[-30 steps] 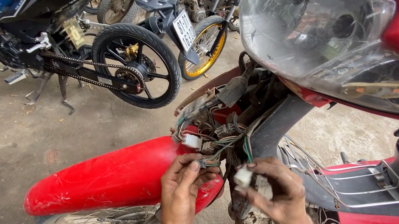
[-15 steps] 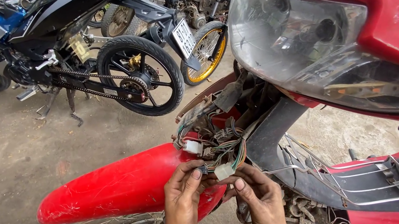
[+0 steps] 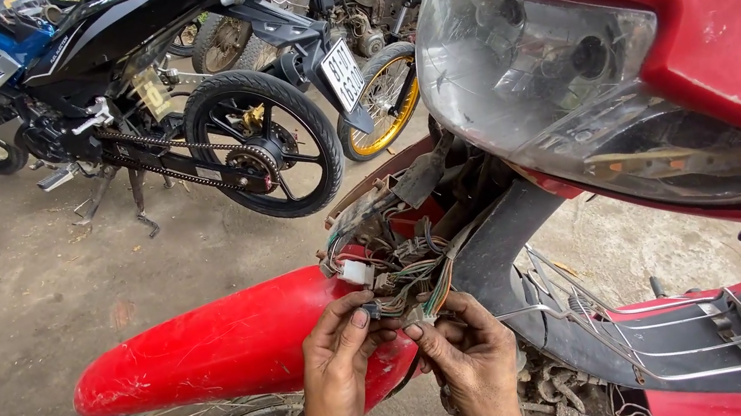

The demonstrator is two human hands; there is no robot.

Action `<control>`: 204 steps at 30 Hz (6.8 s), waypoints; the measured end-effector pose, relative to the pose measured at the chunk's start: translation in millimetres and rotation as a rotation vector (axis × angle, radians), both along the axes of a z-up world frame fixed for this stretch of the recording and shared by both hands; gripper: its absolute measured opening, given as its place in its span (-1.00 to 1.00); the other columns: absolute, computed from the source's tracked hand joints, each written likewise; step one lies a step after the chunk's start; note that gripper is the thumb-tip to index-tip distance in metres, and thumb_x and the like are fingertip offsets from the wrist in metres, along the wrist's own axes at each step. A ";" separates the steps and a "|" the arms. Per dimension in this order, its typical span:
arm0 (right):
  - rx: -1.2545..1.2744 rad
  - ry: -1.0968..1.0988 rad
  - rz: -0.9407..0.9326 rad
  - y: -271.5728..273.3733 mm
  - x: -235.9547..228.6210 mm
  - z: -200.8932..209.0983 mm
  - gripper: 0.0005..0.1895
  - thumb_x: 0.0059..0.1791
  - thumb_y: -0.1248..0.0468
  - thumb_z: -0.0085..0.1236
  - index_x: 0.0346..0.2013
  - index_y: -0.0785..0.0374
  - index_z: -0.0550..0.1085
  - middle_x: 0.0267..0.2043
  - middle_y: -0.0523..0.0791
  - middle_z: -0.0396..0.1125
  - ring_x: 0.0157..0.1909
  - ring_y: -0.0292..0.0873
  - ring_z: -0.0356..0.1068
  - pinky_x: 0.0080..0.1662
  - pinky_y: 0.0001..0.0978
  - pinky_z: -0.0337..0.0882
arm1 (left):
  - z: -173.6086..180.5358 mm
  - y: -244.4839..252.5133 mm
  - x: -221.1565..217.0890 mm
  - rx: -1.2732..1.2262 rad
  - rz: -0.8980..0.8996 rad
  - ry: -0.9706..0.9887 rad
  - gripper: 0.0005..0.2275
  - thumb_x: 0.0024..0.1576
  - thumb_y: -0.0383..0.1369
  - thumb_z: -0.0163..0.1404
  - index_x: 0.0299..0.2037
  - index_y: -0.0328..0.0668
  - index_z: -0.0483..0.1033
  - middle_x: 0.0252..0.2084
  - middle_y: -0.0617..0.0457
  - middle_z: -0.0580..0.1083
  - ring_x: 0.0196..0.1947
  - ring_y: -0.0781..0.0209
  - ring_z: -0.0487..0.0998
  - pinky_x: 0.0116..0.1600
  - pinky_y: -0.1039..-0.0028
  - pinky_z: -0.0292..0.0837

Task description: Inspecting and connecting electrical wiring and plastic connectors on a motorcycle

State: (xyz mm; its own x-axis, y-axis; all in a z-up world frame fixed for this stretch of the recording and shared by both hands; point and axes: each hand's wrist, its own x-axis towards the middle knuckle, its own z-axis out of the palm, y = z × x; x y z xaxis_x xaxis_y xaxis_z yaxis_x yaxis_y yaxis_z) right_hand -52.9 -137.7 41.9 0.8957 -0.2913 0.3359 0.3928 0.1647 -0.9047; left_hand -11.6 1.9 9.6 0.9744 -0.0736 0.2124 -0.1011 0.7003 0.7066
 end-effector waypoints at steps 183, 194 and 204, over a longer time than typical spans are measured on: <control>-0.688 -0.466 -0.672 -64.4 31.4 72.7 -0.90 -0.03 0.28 0.23 -0.31 0.25 0.51 -0.40 -0.11 0.57 -0.44 -0.29 0.61 -0.32 -0.58 0.58 | 105.4 -48.6 20.8 0.901 0.676 -0.915 -0.83 0.23 -0.33 0.01 -0.14 -0.23 0.61 -0.18 0.01 0.60 -0.10 0.06 0.54 -0.04 0.23 0.54; -0.706 -0.393 -0.759 -56.8 30.5 70.3 -0.91 -0.03 0.26 0.26 -0.31 0.18 0.52 -0.40 -0.18 0.57 -0.39 -0.33 0.59 -0.25 -0.57 0.52 | 153.5 -24.6 40.0 1.098 0.216 -0.989 -0.84 0.23 -0.31 0.04 -0.20 -0.21 0.61 -0.30 0.03 0.60 -0.29 0.03 0.59 -0.15 0.21 0.49; -0.477 -0.389 -0.744 -48.4 37.7 56.8 -0.90 -0.02 0.31 0.20 -0.32 0.29 0.49 -0.35 -0.04 0.55 -0.40 -0.16 0.61 -0.29 -0.50 0.59 | 138.3 -33.7 50.9 0.958 0.398 -1.213 -0.96 0.19 -0.57 0.00 -0.20 -0.36 0.45 -0.31 -0.09 0.47 -0.32 0.00 0.48 -0.13 0.25 0.49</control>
State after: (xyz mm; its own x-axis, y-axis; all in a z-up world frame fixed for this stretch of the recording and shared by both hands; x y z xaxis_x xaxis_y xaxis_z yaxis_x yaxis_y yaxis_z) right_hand -15.2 -186.1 98.7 0.3377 -0.4951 0.8005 0.5346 -0.5991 -0.5961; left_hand 39.3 -31.8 147.9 0.2594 -0.4231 0.8682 -0.9653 -0.1418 0.2193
